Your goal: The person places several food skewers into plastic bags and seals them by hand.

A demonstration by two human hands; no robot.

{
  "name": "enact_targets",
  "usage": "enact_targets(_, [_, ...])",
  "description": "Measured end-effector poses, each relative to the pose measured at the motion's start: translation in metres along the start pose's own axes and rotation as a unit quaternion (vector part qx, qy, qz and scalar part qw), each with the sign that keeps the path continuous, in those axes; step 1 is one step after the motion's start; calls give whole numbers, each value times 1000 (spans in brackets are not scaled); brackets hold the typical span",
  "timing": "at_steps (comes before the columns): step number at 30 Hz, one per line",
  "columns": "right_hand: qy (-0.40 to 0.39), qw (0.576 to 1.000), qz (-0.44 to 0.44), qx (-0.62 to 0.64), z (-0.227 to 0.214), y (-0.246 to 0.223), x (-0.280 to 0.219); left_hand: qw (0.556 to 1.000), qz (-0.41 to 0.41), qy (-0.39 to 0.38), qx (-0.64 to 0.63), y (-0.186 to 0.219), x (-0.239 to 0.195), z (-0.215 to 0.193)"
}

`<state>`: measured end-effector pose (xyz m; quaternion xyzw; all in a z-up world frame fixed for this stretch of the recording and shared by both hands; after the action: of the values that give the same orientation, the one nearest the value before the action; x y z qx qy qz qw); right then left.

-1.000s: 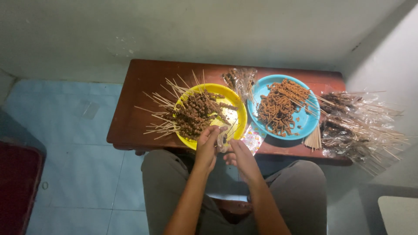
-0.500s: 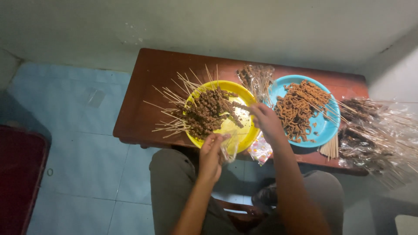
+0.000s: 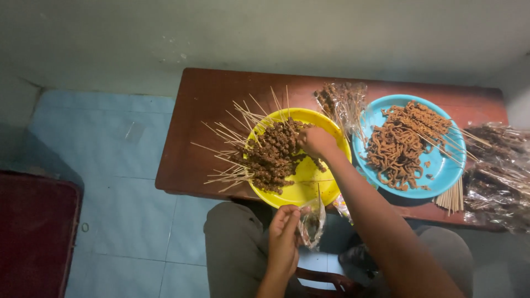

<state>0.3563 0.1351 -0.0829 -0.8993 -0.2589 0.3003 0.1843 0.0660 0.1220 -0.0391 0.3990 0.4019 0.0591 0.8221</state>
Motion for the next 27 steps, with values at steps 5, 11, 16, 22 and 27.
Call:
enact_targets(5, [23, 999, 28, 21, -5, 4, -3, 999, -12, -25, -35, -9, 3, 12])
enact_targets(11, [18, 999, -4, 39, 2, 9, 5, 998, 2, -39, -48, -10, 3, 14])
enact_targets(16, [9, 998, 52, 45, -22, 16, 11, 998, -28, -28, -54, -7, -2, 13])
enact_targets(22, [47, 985, 105, 125, -62, 23, 71, 997, -48, -20, -56, -22, 1, 8])
enact_targets(27, [27, 980, 113, 163, -51, 26, 134, 993, -87, 24, -78, -44, 9, -7])
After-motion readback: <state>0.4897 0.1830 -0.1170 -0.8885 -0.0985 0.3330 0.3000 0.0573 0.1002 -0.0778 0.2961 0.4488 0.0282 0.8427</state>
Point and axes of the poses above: each hand's wrist, its own x-axis towards the middle knuckle, its own z-axis out of the palm, y = z × x, the point moved 9 cm from there along x, towards the middle knuckle, and after that the axes turned 7 degrees about x, right-handed, at the moved point
